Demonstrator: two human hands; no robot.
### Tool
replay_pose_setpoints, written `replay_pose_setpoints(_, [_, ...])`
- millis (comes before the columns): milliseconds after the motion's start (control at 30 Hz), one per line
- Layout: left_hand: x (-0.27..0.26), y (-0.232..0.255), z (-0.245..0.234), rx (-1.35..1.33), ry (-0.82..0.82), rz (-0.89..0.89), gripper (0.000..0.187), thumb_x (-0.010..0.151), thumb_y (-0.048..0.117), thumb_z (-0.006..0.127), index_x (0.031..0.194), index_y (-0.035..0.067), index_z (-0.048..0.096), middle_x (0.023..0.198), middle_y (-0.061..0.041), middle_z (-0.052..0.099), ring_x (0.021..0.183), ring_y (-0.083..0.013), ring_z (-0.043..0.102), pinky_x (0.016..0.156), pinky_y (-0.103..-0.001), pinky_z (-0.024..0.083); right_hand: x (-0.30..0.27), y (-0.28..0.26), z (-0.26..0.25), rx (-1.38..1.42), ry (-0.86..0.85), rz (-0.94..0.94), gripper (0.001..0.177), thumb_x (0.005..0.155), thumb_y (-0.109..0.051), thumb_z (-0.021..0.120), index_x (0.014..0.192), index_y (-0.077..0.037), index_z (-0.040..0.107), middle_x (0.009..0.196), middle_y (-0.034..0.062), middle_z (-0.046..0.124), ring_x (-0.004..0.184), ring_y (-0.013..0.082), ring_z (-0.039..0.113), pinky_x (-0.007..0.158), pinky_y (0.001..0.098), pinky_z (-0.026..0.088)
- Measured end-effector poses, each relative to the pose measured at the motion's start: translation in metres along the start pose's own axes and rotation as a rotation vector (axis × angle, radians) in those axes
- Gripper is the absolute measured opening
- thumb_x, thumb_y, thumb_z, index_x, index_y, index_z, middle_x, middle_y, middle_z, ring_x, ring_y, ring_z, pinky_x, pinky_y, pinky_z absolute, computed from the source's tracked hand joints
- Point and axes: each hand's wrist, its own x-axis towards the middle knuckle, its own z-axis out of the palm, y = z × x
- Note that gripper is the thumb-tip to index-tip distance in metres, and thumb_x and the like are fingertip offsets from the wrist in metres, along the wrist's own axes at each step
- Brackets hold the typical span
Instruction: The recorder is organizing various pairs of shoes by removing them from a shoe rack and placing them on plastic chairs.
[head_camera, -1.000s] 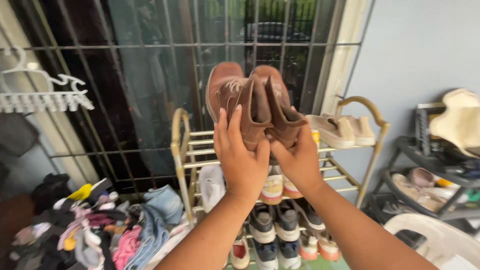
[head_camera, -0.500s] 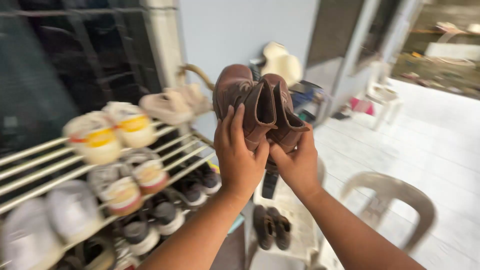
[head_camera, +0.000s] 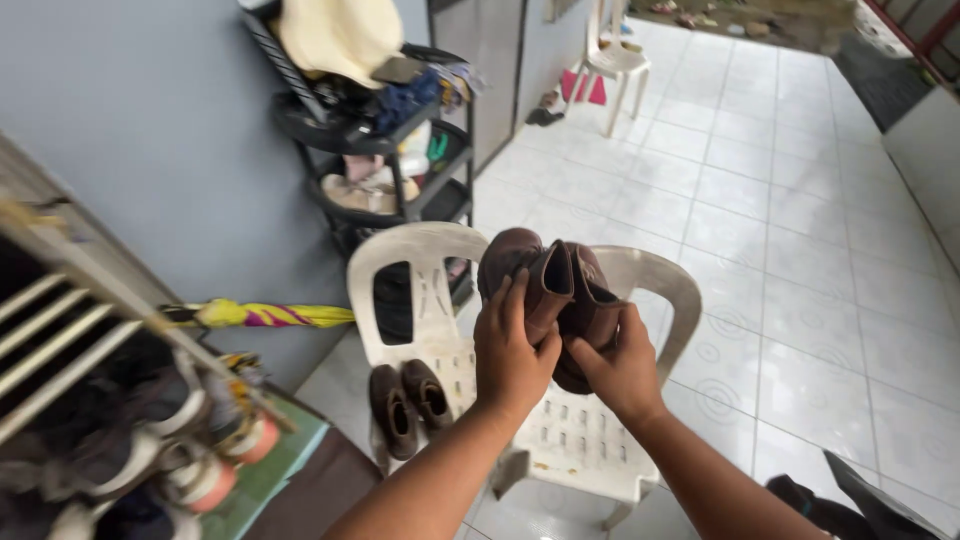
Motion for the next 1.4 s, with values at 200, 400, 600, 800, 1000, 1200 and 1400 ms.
replay_pose_setpoints(200, [-0.048,-0.027,0.126,-0.062,-0.215,-0.148,0.083,0.083,0.017,0.076,0.153,-0.001,0.036,0.145,-0.027,0.050,0.133,-0.0452,0.047,0.112,-0.054,0.039,0.021,0.123,-0.026,-0.147,0.000,0.185,0.054,0.076,-0.023,0.081,0.118,-0.004,0.053,0.113,0.0193,0.068,0.101,0.0288,0.072,0.087,0.0415,0.058])
replay_pose_setpoints(400, [-0.112,-0.066,0.216,-0.053,-0.347,-0.188,0.076,0.082,0.014,0.077,0.149,0.003,0.043,0.147,-0.022,0.051,0.136,-0.0436,0.045,0.113,-0.053,0.039,0.022,0.248,-0.035,-0.243,-0.058,0.290,0.056,0.074,-0.024,0.080,0.121,-0.006,0.054,0.121,0.0191,0.065,0.109,0.0355,0.068,0.092,0.0449,0.055])
replay_pose_setpoints(600, [-0.156,-0.091,0.276,-0.095,-0.502,-0.534,0.076,0.080,0.016,0.079,0.147,0.009,0.045,0.140,-0.014,0.056,0.130,-0.0396,0.048,0.110,-0.049,0.043,0.018,0.321,-0.019,-0.354,-0.123,0.462,0.060,0.073,-0.029,0.079,0.122,-0.008,0.054,0.125,0.0191,0.062,0.113,0.0394,0.064,0.095,0.0472,0.053])
replay_pose_setpoints(800, [-0.195,-0.110,0.317,-0.078,-0.588,-0.634,0.076,0.080,0.016,0.079,0.148,0.013,0.045,0.138,-0.012,0.057,0.130,-0.0377,0.049,0.108,-0.048,0.045,0.004,0.387,-0.006,-0.364,-0.140,0.542,0.060,0.073,-0.029,0.078,0.123,-0.008,0.053,0.124,0.0198,0.061,0.113,0.0397,0.063,0.095,0.0473,0.054])
replay_pose_setpoints(1000, [-0.228,-0.145,0.350,-0.177,-0.543,-0.490,0.078,0.082,0.015,0.078,0.151,0.012,0.040,0.144,-0.015,0.052,0.133,-0.0380,0.051,0.108,-0.047,0.047,0.002,0.452,-0.004,-0.360,-0.109,0.321,0.072,0.071,-0.024,0.080,0.134,-0.006,0.049,0.137,0.0217,0.053,0.120,0.0438,0.057,0.096,0.0482,0.051])
replay_pose_setpoints(1200, [-0.272,-0.171,0.360,-0.174,-0.793,-0.535,0.094,0.086,0.019,0.076,0.160,0.021,0.018,0.156,-0.013,0.043,0.138,-0.0349,0.050,0.107,-0.042,0.050,-0.022,0.487,0.000,-0.421,-0.242,0.363,0.070,0.079,-0.030,0.079,0.140,-0.012,0.049,0.153,0.0162,0.047,0.129,0.0417,0.056,0.099,0.0451,0.053])
replay_pose_setpoints(1400, [-0.291,-0.162,0.362,-0.092,-1.017,-0.729,0.098,0.093,0.021,0.072,0.163,0.029,0.005,0.169,-0.011,0.021,0.152,-0.0316,0.034,0.115,-0.040,0.043,-0.033,0.498,0.010,-0.420,-0.435,0.587,0.102,0.082,-0.033,0.080,0.160,-0.010,0.018,0.151,0.0167,0.044,0.133,0.0374,0.053,0.107,0.0432,0.048])
